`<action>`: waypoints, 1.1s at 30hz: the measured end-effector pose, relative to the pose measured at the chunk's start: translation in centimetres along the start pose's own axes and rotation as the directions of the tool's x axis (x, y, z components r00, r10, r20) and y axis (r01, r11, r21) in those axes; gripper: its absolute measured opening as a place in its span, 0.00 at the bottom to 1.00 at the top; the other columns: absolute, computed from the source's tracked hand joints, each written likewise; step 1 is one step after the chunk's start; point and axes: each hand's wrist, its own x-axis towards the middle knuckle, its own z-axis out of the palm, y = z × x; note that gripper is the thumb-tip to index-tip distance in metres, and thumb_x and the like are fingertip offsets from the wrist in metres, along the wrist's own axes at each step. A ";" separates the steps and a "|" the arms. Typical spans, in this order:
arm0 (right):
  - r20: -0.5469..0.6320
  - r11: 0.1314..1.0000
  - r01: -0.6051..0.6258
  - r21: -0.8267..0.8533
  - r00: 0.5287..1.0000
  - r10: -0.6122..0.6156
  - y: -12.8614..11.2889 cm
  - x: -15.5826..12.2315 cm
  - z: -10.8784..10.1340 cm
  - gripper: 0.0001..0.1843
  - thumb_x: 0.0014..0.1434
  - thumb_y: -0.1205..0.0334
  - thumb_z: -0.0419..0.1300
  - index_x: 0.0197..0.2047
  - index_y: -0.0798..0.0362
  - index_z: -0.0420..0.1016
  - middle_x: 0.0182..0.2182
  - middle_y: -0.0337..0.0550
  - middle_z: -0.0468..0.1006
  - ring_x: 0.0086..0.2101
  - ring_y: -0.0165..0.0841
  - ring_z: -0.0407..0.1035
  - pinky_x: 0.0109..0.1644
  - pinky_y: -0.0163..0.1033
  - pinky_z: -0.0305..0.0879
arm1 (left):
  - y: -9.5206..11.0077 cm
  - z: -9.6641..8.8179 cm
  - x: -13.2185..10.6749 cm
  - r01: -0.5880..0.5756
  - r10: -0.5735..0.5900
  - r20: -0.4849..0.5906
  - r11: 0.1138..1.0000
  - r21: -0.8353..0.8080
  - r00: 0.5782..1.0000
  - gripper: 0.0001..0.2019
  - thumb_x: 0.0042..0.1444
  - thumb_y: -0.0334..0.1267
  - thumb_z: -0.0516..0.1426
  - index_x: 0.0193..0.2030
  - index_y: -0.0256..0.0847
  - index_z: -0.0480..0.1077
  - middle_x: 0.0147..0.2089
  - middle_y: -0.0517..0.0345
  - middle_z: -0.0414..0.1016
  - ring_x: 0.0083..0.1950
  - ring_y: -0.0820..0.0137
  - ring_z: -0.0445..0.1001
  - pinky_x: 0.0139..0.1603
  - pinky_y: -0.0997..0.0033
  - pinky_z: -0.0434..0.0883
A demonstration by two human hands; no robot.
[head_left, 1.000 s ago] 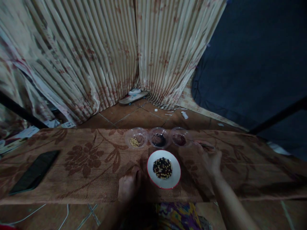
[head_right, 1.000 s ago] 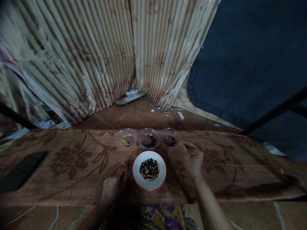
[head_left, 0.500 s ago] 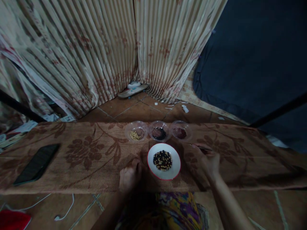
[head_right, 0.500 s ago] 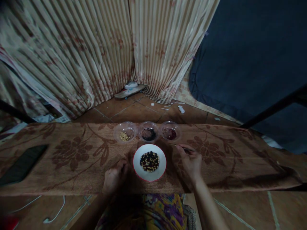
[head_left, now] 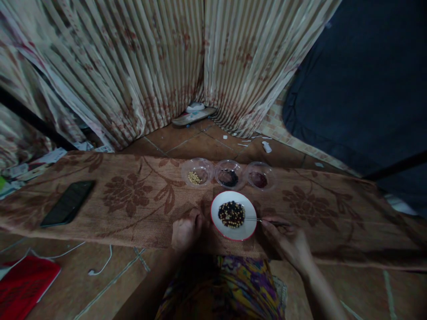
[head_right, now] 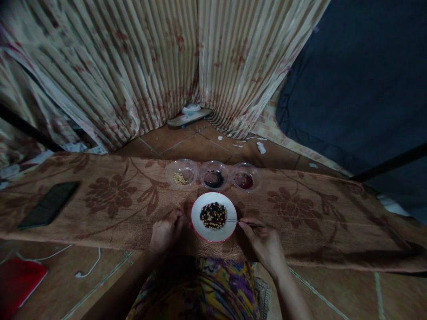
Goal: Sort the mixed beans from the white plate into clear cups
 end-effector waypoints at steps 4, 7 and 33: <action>0.103 1.000 -0.024 -0.014 0.994 0.026 0.0 -0.1 -0.1 0.21 0.52 0.43 0.65 0.35 0.54 0.81 0.32 0.49 0.83 0.35 0.41 0.77 0.38 0.40 0.72 | 0.1 -0.1 0.0 -0.001 0.000 0.010 1.000 0.005 1.000 0.11 0.64 0.40 0.48 0.41 0.43 0.70 0.35 0.57 0.79 0.36 0.70 0.76 0.32 0.73 0.60; 0.138 0.998 -0.034 -0.044 0.990 0.040 0.0 -0.1 -0.1 0.19 0.54 0.44 0.63 0.36 0.53 0.81 0.36 0.49 0.83 0.39 0.41 0.76 0.43 0.41 0.71 | 0.2 -0.2 0.0 0.004 -0.004 0.002 1.000 0.026 1.000 0.11 0.64 0.40 0.48 0.41 0.43 0.71 0.35 0.56 0.79 0.36 0.69 0.76 0.32 0.73 0.60; 0.165 0.992 -0.124 -0.028 0.978 0.127 0.8 -0.3 0.2 0.17 0.53 0.49 0.65 0.40 0.52 0.82 0.37 0.47 0.83 0.35 0.39 0.77 0.38 0.37 0.72 | 0.0 0.0 -0.1 -0.025 0.026 -0.037 1.000 0.010 0.999 0.10 0.64 0.39 0.48 0.40 0.42 0.70 0.34 0.57 0.79 0.35 0.69 0.76 0.31 0.74 0.60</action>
